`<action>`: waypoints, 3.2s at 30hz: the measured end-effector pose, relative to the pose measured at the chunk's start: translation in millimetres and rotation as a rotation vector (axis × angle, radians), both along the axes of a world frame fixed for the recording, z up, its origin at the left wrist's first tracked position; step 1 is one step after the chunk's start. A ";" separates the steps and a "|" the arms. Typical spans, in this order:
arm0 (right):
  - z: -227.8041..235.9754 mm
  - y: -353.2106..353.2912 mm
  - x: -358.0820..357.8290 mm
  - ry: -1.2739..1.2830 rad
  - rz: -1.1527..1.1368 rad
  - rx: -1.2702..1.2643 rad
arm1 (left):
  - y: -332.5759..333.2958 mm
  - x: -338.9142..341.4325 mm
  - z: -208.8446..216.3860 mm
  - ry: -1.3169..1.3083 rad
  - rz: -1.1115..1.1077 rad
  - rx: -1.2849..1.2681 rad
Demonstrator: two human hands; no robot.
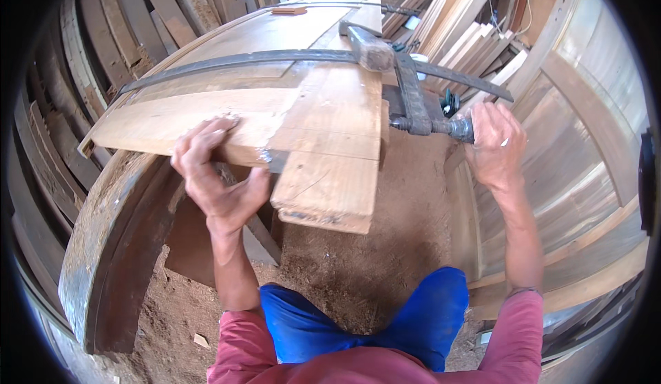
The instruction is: The person applies a large metal clamp to the edge of a wooden door panel, tightening it by hand and then using a hammer to tap the clamp and the wood to ensure a tight fit.
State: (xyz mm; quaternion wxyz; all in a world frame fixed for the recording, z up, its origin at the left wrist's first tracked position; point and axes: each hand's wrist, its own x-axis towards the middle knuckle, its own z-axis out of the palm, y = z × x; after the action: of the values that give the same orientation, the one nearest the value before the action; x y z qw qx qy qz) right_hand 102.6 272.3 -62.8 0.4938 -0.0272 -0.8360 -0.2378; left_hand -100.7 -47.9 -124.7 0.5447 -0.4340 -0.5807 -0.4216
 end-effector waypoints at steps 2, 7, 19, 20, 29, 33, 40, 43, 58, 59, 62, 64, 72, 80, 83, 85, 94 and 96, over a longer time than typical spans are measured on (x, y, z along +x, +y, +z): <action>-2.6 -2.0 -2.4 -0.024 -0.020 -0.045 | -1.1 -4.3 -7.7 -0.050 -0.033 0.003; -2.7 0.9 -7.0 -0.032 0.000 -0.123 | 4.9 -22.4 -12.4 -0.031 -0.276 0.079; 57.3 -6.2 -4.4 -0.578 0.015 -0.534 | -31.1 42.8 59.0 -0.641 0.142 -0.381; 64.1 -2.8 -1.6 -0.605 0.010 -0.533 | -30.7 46.5 70.7 -0.695 0.130 -0.453; 117.0 34.8 -31.7 -1.456 -0.031 -1.057 | -29.6 88.1 159.9 -1.381 -0.170 -0.182; 118.9 42.5 -42.5 -1.636 -0.088 -1.066 | 3.7 163.6 164.5 -2.050 -0.712 -0.154; 203.7 -1.0 -119.6 -0.921 0.093 -1.261 | 106.3 199.7 118.6 -2.383 -0.900 0.525; 197.1 -11.2 -199.2 -0.928 -0.061 -1.188 | 137.1 193.0 90.8 -2.423 -0.822 0.999; 150.7 24.2 -177.0 -0.663 0.480 -1.592 | 141.3 182.5 45.3 -2.234 -0.986 1.206; 156.8 12.8 -146.1 -0.540 0.579 -1.419 | 140.3 182.2 44.8 -2.247 -0.993 1.207; 187.7 -8.5 -60.2 -0.828 0.452 -1.816 | 143.0 180.9 45.8 -2.269 -1.018 1.104; 172.5 -15.5 -13.5 -0.894 0.465 -1.670 | 146.4 180.8 44.9 -2.290 -1.027 1.067; 160.5 -47.6 16.2 -1.104 0.093 -1.219 | 147.5 176.8 36.5 -2.290 -0.954 1.077; 169.2 -57.8 18.2 -1.151 0.050 -1.171 | 144.9 180.5 33.9 -2.274 -0.961 1.109; 172.1 -63.3 15.3 -1.109 0.010 -1.122 | 143.1 180.2 28.1 -2.258 -1.000 1.161; 170.5 -52.9 8.8 -1.280 -0.068 -1.148 | 146.0 177.8 35.7 -2.241 -0.982 1.107; 183.1 -44.3 -0.9 -1.405 -0.062 -1.116 | 146.6 175.5 46.5 -2.270 -0.942 1.126; 177.3 -44.1 6.4 -1.273 0.018 -1.101 | 147.3 170.8 44.9 -2.257 -1.001 1.137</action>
State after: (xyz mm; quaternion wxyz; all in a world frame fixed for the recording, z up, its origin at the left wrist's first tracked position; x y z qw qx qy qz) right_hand 109.0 228.2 114.6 -0.1538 -0.1183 -0.9517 0.2378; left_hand 70.1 99.4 -79.8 -0.3314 0.2647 -0.2355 -0.8745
